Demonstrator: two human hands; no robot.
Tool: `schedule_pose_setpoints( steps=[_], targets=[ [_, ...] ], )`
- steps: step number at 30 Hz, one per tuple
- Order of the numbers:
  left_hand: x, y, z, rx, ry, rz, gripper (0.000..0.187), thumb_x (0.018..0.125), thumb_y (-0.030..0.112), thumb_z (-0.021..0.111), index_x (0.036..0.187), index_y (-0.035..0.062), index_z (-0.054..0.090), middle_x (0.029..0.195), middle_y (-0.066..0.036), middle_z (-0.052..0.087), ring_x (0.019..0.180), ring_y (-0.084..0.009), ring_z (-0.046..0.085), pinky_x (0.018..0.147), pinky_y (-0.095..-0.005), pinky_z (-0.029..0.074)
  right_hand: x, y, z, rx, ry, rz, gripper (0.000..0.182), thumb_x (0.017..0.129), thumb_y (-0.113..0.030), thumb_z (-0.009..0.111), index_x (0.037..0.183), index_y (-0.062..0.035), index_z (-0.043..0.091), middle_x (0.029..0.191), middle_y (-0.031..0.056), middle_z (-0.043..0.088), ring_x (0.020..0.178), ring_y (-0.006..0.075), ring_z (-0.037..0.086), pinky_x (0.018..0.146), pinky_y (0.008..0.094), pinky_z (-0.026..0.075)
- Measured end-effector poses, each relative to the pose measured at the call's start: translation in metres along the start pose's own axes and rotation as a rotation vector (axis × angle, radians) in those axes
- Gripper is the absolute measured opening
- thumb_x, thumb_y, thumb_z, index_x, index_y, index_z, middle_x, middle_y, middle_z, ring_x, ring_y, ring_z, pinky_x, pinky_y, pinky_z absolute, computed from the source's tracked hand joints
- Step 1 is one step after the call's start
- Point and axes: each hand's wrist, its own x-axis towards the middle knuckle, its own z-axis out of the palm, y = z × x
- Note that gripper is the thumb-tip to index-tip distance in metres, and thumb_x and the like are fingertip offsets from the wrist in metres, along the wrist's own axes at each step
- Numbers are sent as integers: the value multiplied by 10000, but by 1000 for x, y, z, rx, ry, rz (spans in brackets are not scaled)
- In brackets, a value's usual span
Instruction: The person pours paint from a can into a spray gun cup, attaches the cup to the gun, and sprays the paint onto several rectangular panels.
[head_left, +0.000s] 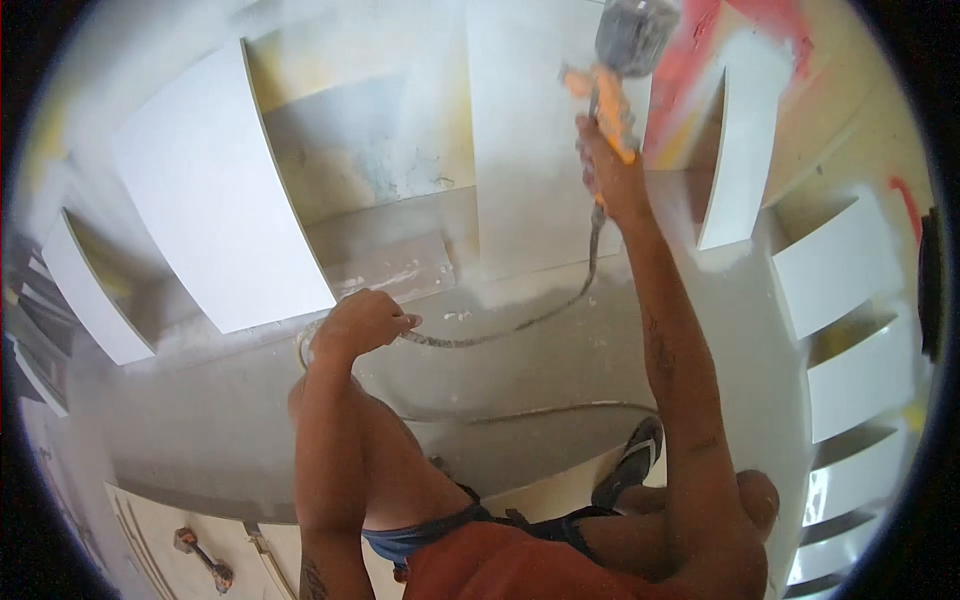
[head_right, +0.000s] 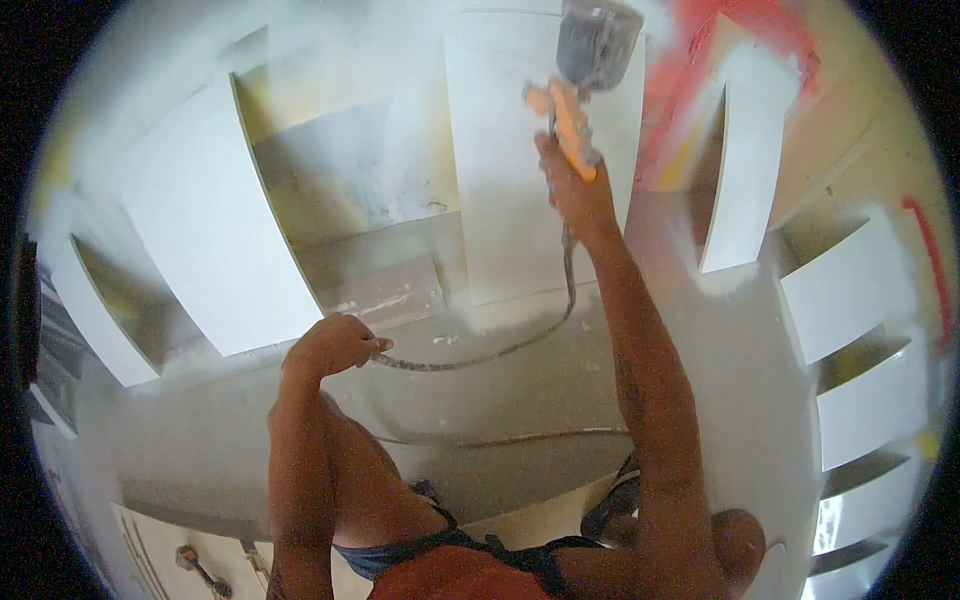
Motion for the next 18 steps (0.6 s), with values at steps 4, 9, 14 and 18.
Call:
schedule_pose_setpoints(
  steps=[4, 9, 14, 18],
  targets=[
    [-2, -4, 2, -45, 131, -42, 502, 919, 509, 567, 853, 54, 771, 676, -121, 682, 698, -288, 675, 740, -441, 525, 22, -10, -12, 42, -20, -148, 208, 935, -320, 669, 821, -174, 573, 640, -95, 468, 483, 1, 379, 407, 182, 280],
    [0, -3, -3, -90, 134, -7, 488, 899, 478, 598, 777, 31, 751, 696, -146, 679, 716, -299, 668, 727, -438, 514, -43, 73, -76, -176, -207, 244, 212, 938, -325, 649, 889, -125, 598, 682, -70, 502, 494, 36, 410, 424, 211, 332],
    [5, 20, -6, -81, -7, 24, 484, 867, 489, 629, 738, 36, 740, 728, -155, 687, 737, -310, 666, 729, -429, 504, -106, 137, -118, -626, -386, 235, 293, 906, -365, 662, 973, -88, 597, 745, -13, 550, 514, 89, 455, 432, 253, 371],
    [27, 25, 6, 45, 85, 83, 482, 864, 504, 634, 735, 54, 747, 708, -140, 687, 719, -314, 661, 724, -428, 506, -86, 135, -116, -633, -379, 385, 311, 898, -379, 664, 975, -85, 595, 734, -8, 544, 509, 96, 453, 446, 261, 391]
  ],
)
